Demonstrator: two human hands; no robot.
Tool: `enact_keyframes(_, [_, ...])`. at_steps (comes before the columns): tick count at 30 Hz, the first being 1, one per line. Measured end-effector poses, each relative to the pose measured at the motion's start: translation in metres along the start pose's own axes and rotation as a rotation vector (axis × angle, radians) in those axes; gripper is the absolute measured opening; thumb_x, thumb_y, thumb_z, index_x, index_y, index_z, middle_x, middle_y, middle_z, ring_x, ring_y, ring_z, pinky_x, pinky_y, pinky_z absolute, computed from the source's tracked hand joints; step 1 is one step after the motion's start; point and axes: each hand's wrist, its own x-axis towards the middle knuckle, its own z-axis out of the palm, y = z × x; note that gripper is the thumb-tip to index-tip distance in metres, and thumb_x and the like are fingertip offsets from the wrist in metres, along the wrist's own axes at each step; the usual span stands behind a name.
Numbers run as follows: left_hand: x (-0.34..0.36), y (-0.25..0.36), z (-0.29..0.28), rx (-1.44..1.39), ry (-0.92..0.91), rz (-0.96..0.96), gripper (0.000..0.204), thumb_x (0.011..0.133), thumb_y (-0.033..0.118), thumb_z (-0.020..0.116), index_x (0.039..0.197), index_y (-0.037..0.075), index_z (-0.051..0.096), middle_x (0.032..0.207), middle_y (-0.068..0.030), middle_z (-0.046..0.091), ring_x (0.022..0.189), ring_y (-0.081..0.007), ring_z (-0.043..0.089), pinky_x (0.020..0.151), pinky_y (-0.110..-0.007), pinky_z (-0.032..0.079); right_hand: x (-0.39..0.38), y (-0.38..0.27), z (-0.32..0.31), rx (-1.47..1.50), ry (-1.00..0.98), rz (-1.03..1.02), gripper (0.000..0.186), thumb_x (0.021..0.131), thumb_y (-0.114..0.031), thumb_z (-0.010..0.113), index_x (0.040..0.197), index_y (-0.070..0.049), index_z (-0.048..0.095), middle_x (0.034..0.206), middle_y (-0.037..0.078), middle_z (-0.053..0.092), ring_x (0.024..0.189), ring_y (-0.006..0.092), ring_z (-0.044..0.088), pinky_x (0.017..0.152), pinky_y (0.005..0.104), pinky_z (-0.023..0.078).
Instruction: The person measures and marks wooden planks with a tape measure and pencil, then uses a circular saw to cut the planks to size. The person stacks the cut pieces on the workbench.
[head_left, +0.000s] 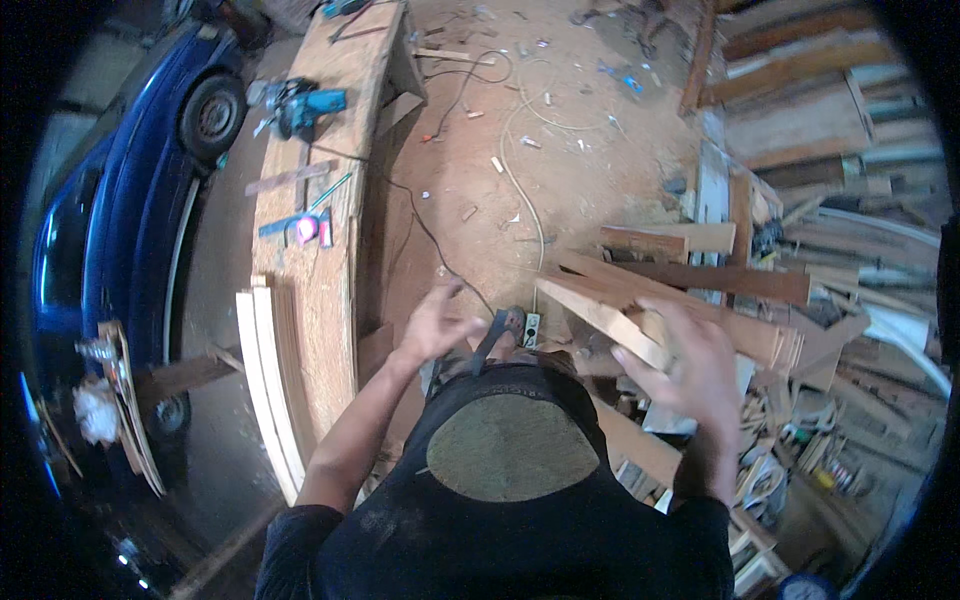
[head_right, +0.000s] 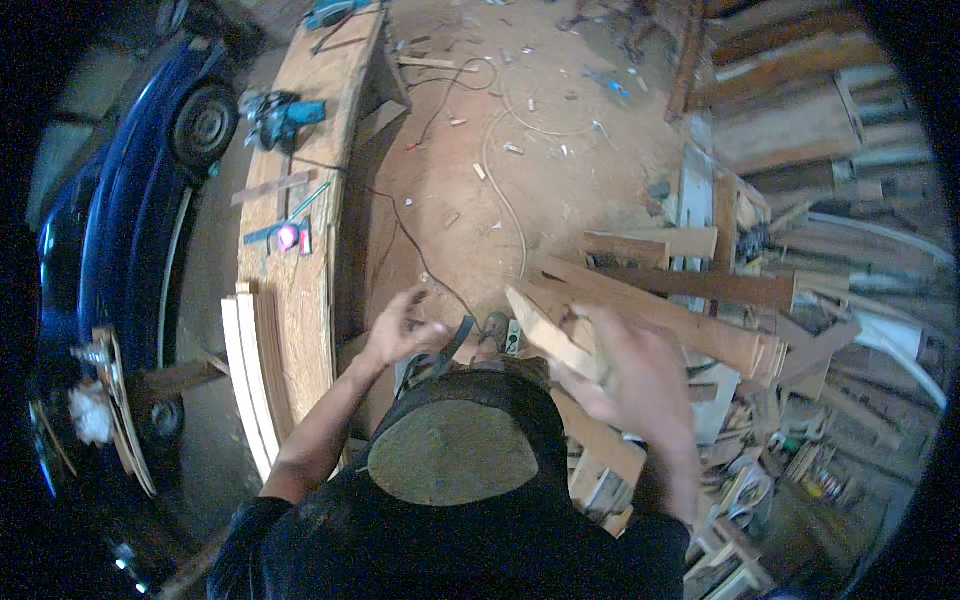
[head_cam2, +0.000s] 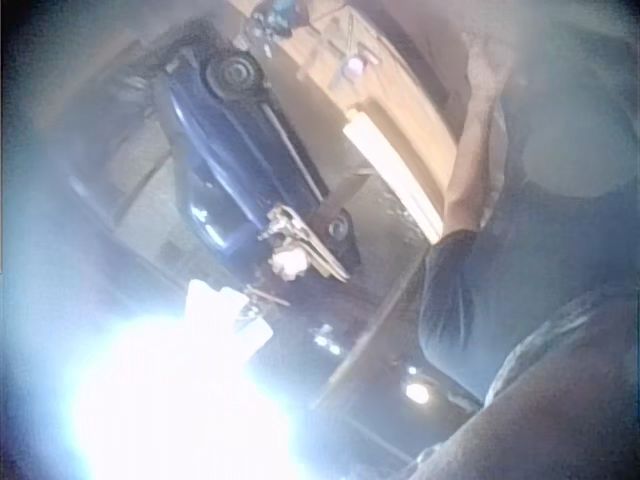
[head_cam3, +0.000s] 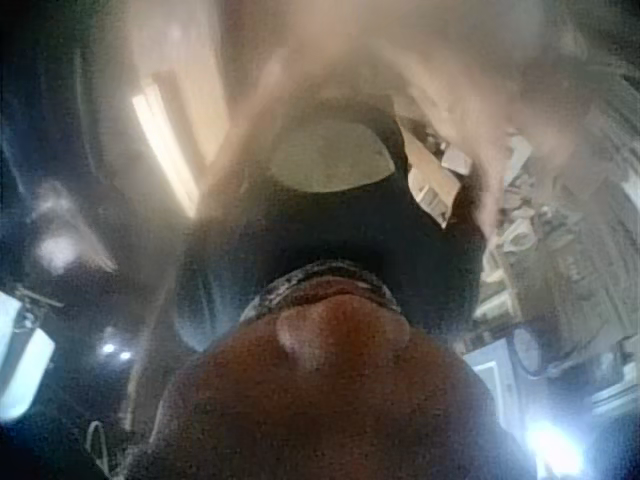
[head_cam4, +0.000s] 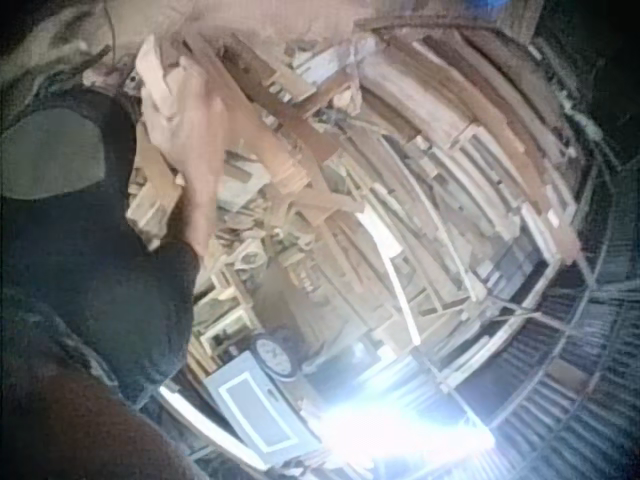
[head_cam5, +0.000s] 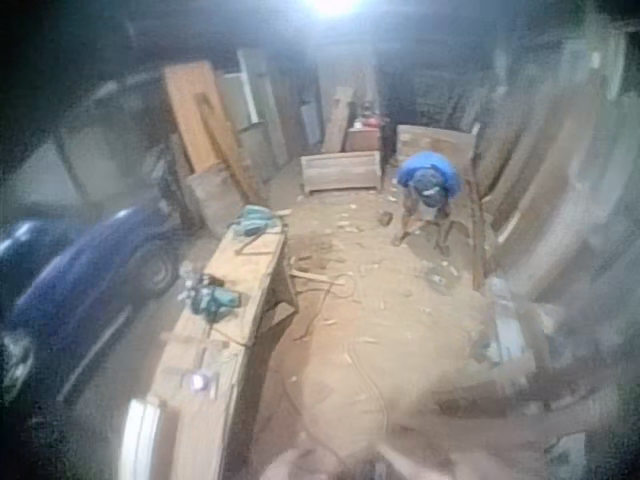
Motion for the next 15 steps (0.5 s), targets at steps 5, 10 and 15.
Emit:
enact_keyframes(5, [0.019, 0.052, 0.039, -0.048, 0.077, 0.38, 0.097, 0.074, 0.04, 0.089, 0.152, 0.004, 0.044, 0.151, -0.0257, 0.05, 0.137, -0.0436, 0.052, 0.111, -0.049, 0.048, 0.004, -0.037, -0.085, -0.106, -0.288, -0.553, 0.072, 0.068, -0.046, 0.091, 0.123, -0.007, 0.065, 0.118, 0.019, 0.075, 0.106, 0.0371, 0.074, 0.088, 0.0444, 0.058])
enact_keyframes(10, [0.011, 0.027, 0.054, -0.295, -0.014, 0.38, 0.074, 0.075, 0.035, 0.086, 0.138, 0.009, 0.059, 0.133, -0.0178, 0.066, 0.121, -0.039, 0.065, 0.103, -0.048, 0.053, 0.012, -0.025, -0.163, -0.002, -0.552, -0.77, 0.086, 0.066, -0.063, 0.086, 0.129, -0.011, 0.062, 0.125, 0.026, 0.071, 0.111, 0.0412, 0.072, 0.086, 0.0471, 0.06])
enact_keyframes(15, [-0.035, 0.046, 0.023, -0.12, 0.103, 0.182, 0.063, 0.072, 0.033, 0.084, 0.128, 0.01, 0.065, 0.111, -0.0171, 0.074, 0.104, -0.0381, 0.072, 0.09, -0.05, 0.058, 0.023, 0.004, -0.191, -0.016, -0.37, -0.605, 0.079, 0.068, -0.059, 0.085, 0.124, -0.009, 0.06, 0.121, 0.023, 0.069, 0.107, 0.0376, 0.07, 0.088, 0.0455, 0.057])
